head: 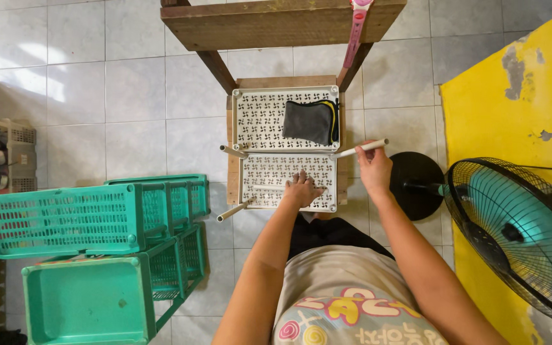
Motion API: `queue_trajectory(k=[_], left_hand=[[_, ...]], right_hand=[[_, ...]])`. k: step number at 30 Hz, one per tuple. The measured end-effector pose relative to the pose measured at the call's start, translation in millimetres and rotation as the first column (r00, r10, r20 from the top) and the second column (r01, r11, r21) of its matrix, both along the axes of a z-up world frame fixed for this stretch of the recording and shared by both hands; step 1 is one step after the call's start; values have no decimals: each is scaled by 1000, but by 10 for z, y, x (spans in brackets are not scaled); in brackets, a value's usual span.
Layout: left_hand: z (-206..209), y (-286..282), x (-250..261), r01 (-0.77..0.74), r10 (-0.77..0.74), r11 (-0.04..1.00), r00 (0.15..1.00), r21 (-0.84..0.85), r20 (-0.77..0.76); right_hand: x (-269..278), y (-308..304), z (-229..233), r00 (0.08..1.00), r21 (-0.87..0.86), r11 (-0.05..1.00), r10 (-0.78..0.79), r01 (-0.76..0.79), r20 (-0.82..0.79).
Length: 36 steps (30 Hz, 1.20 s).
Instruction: The person assembles a white plastic shelving unit by inserting white plastic poles into the corner holes of perforated trays and wiping the trays with a dark cloth. The person handles the trays and poles one at a time, then stacks the assembled unit on green crates.
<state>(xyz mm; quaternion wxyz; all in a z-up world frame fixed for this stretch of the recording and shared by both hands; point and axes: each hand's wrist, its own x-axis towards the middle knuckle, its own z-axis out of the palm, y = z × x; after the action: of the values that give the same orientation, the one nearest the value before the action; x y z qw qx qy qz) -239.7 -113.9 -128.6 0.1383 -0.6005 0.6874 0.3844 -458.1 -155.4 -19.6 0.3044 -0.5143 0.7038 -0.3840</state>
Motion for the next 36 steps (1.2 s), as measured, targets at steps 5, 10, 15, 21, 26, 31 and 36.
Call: queue_trajectory(k=[5,10,15,21,26,31,36], left_hand=[[-80,126,67,27,-27,999,1000,-21,-6],[-171,85,141,76,-74,996,996,49,-45],[-167,53,203,109,-105,992,992,61,-66],[-164,95,291,165,-165,986,985,0,-56],[-129,181,266,62,-93,958,991,-281,-96],[-67,417,510,266,-195,750,964,-605,181],[136,412,583,85,-82,669,996,-738,41]], right_hand=[[78,-40,146,970,-115,971,188,-207,-156],[228,-6,239,943,-130,948,262,-292,-208],[241,-110,250,895,-79,918,354,-387,-270],[270,-132,223,904,-64,920,364,-386,-226],[322,-111,248,917,-50,933,340,-357,-209],[259,-155,72,932,-4,946,319,-324,-173],[198,54,-342,970,329,928,221,-176,-104]])
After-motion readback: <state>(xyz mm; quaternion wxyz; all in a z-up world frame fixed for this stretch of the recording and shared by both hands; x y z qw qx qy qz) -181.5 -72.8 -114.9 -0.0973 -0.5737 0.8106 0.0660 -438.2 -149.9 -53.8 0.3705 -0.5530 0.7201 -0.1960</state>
